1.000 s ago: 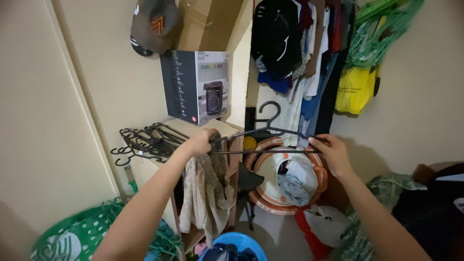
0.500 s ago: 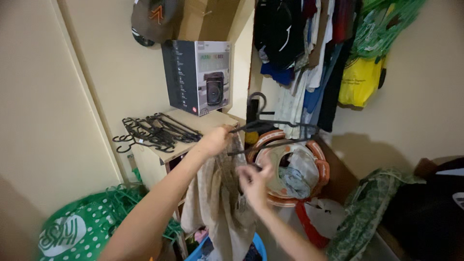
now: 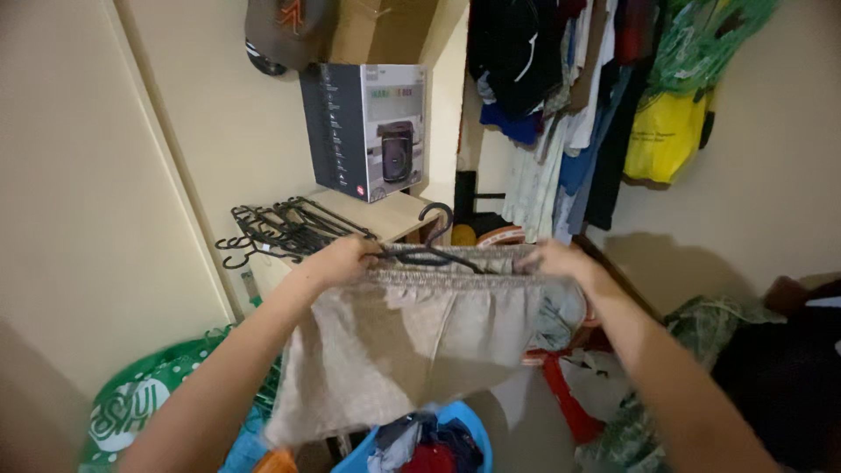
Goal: The person repeatedly picks clothes from a blue basin, places each item on a hanger, and hangs it on a wall-mounted rack. The person handles shirts and shorts one at a time, using black plastic hangers.
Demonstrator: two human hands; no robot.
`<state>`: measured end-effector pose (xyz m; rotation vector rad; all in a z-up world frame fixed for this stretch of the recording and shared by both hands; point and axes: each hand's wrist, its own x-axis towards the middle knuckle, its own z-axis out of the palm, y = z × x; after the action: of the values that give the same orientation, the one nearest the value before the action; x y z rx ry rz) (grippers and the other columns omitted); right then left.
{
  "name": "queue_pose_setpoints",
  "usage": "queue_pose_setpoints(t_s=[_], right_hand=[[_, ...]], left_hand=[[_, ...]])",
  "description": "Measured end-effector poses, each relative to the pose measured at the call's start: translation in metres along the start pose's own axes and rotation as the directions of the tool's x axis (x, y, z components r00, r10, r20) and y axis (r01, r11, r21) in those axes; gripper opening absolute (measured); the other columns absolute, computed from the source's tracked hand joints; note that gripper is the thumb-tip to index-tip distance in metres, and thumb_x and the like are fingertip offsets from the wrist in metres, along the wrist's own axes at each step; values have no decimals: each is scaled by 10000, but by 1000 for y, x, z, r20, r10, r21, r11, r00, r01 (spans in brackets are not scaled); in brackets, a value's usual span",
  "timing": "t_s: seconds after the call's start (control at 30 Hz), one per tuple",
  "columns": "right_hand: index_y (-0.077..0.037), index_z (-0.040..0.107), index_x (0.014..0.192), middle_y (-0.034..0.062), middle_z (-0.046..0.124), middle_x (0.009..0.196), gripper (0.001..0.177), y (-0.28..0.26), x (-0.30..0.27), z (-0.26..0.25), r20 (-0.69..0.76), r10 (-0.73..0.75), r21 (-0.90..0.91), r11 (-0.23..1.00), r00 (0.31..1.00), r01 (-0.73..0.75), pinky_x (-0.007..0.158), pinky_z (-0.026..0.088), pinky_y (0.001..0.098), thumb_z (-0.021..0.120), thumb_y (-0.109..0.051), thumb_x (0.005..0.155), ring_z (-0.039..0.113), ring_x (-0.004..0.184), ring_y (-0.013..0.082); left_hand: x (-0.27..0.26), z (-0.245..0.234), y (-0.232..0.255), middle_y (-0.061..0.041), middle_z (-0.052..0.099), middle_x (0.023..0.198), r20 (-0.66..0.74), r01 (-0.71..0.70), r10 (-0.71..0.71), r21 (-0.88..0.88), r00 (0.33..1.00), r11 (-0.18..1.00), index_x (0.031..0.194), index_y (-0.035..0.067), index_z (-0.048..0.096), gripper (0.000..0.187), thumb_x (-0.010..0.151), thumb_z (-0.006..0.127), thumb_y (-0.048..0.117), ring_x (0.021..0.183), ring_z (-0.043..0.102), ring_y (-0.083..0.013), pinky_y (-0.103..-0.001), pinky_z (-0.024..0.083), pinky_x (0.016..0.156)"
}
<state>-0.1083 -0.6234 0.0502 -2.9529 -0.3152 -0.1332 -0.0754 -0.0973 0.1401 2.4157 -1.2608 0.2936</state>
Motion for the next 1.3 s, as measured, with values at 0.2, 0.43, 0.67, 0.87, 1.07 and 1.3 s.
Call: queue_pose_setpoints(t_s=[0.2, 0.43, 0.67, 0.87, 1.07, 1.3], right_hand=[[-262, 838, 1153, 225, 434, 1522, 509, -108, -44, -100, 0, -224, 93, 970, 975, 223, 1109, 393, 462, 794, -77, 681, 388, 1399, 386], [-114, 577, 1304, 37, 650, 1207, 482, -209, -54, -146, -287, 178, 741, 664, 941, 101, 785, 509, 306, 637, -439, 952, 590, 992, 149], [-104, 625, 928, -60, 519, 736, 376, -187, -19, -115, -378, 120, 718, 664, 918, 209, 585, 393, 230, 560, -456, 1046, 466, 662, 57], [-152, 590, 894, -65, 510, 724, 331, -181, -29, -120, -264, 301, 835, 546, 916, 61, 546, 417, 233, 531, -459, 1003, 485, 616, 77], [-148, 559, 887, -85, 415, 742, 347, -183, -35, -135, -332, 139, 878, 407, 933, 252, 516, 285, 214, 587, -460, 1036, 347, 624, 31], [-155, 609, 926, -81, 464, 756, 305, -175, -40, -132, -354, 224, 868, 439, 908, 230, 515, 302, 204, 581, -447, 1009, 383, 620, 32]], left_hand=[[9, -13, 23, -215, 654, 1097, -161, 18, -17, 4, 987, 1000, 1180, 104, 723, 312, 895, 601, 141, 1024, 646, -409, -460, 509, 916], [30, -10, 71, -201, 617, 1090, -174, -133, 135, 21, 976, 991, 1207, 129, 704, 293, 935, 624, 204, 1022, 633, -410, -468, 501, 915], [19, -27, 104, -203, 507, 1164, -110, 119, -104, 138, 988, 983, 1268, 311, 682, 370, 917, 647, 425, 1199, 444, -412, -576, 357, 987], [13, -50, 111, -21, 605, 1398, 46, 51, -43, -207, 998, 977, 1363, 429, 622, 580, 809, 684, 589, 1354, 404, -306, -546, 240, 1157], [25, -18, 82, -55, 721, 1226, -17, 116, -124, -256, 992, 960, 1324, 222, 653, 548, 873, 692, 531, 1083, 659, -219, -404, 458, 1008], [63, 34, 81, -180, 773, 919, -95, -93, 58, -415, 994, 905, 1142, 40, 716, 285, 932, 658, 223, 820, 711, -292, -385, 550, 769]])
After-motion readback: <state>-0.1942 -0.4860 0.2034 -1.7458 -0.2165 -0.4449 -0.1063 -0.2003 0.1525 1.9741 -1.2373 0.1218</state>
